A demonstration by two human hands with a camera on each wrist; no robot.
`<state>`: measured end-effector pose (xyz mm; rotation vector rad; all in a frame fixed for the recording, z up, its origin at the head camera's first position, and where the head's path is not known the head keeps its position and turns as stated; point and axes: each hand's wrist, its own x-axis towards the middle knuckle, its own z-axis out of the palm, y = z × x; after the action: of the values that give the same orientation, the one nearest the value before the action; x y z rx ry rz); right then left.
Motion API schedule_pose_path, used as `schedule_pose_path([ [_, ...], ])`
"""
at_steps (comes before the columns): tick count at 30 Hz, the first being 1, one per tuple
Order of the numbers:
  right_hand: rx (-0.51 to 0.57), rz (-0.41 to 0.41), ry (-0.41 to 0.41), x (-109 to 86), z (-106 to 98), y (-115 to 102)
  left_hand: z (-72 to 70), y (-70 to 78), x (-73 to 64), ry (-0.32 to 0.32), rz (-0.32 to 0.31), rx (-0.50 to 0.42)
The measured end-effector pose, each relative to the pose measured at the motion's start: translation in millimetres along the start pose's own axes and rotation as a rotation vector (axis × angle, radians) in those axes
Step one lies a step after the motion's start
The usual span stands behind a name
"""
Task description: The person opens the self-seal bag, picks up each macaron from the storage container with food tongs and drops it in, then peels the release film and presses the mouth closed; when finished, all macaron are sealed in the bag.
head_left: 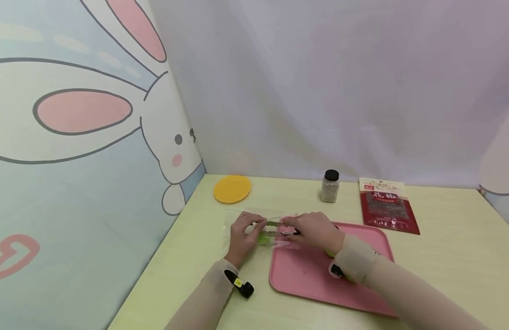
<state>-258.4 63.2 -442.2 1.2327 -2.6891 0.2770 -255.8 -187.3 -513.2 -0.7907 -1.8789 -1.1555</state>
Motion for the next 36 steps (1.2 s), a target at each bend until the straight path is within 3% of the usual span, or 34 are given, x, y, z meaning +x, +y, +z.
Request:
schedule_pose_path([
  [21, -0.028, -0.095, 0.080, 1.5, -0.2, -4.8, 1.4, -0.9, 0.5, -0.007, 0.017, -0.013],
  [36, -0.031, -0.082, 0.036, 1.7, -7.3, -4.5, 1.0, 0.5, 1.2, -0.001, 0.005, -0.012],
])
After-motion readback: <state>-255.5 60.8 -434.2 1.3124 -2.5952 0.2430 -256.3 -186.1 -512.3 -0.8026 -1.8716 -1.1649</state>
